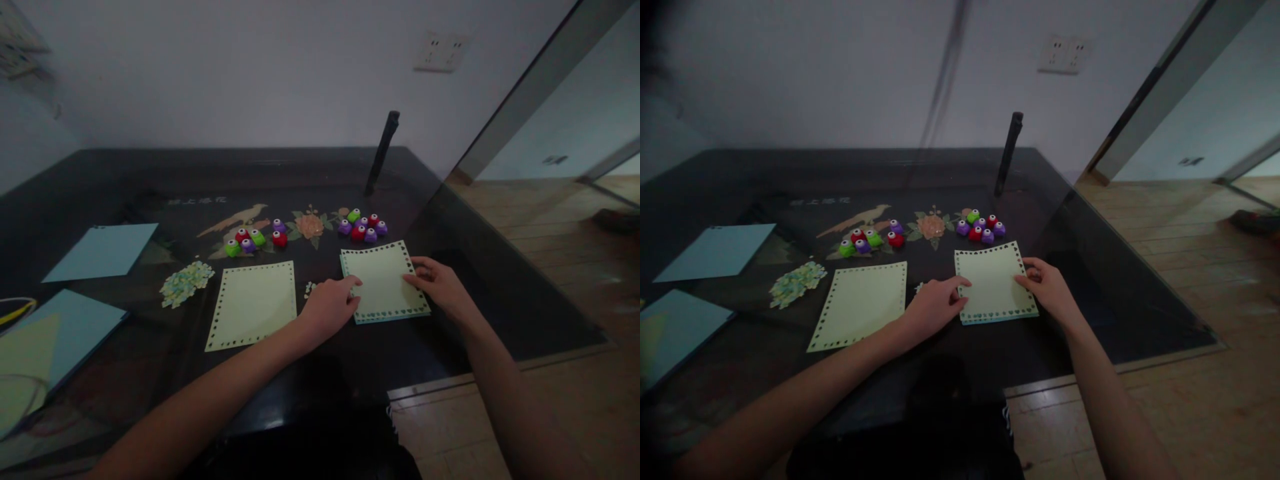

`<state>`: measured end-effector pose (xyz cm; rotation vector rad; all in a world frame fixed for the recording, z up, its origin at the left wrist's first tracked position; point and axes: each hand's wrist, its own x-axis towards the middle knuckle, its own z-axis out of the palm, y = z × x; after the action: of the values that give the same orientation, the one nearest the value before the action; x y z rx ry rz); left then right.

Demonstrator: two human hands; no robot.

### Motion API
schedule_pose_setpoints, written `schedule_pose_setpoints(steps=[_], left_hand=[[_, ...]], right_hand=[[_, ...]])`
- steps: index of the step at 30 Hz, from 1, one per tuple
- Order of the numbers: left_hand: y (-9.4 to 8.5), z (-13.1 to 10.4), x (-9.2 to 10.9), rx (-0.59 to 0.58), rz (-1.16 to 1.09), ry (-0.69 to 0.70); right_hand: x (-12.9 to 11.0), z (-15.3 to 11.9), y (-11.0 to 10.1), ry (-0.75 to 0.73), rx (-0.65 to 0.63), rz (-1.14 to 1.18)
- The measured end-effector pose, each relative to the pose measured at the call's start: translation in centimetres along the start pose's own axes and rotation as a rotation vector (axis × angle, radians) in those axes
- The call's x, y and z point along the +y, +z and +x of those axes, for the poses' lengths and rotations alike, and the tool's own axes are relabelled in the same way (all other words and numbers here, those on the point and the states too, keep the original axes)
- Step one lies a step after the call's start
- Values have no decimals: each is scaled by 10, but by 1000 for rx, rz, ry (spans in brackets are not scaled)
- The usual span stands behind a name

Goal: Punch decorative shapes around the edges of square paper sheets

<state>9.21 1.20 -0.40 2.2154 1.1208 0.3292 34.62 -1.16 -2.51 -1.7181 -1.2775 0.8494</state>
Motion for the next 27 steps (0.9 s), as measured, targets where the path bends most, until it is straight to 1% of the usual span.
schedule_pose_setpoints(steps=[6, 14, 16, 19, 21, 22, 24, 27], left_hand=[[5, 1, 0, -35, 58, -21], [9, 2, -2, -55, 140, 5], [10, 3, -3, -59, 166, 16], [13, 2, -3, -57, 213, 22], [14, 1, -1, -55, 242, 22], [13, 1, 1, -55, 252, 19], [8, -2, 4, -45, 268, 19], [-12, -10, 3, 28, 278, 39]], right_hand=[[7, -1, 1, 21, -5, -24], [10, -4, -1, 39, -26, -98], [12, -3, 1, -12, 0, -167], [15, -1, 2, -166, 103, -382], [17, 1, 2, -260, 146, -508], [17, 2, 1, -285, 147, -548], [17, 3, 0, -291, 136, -588], [11, 2, -2, -249, 155, -600]])
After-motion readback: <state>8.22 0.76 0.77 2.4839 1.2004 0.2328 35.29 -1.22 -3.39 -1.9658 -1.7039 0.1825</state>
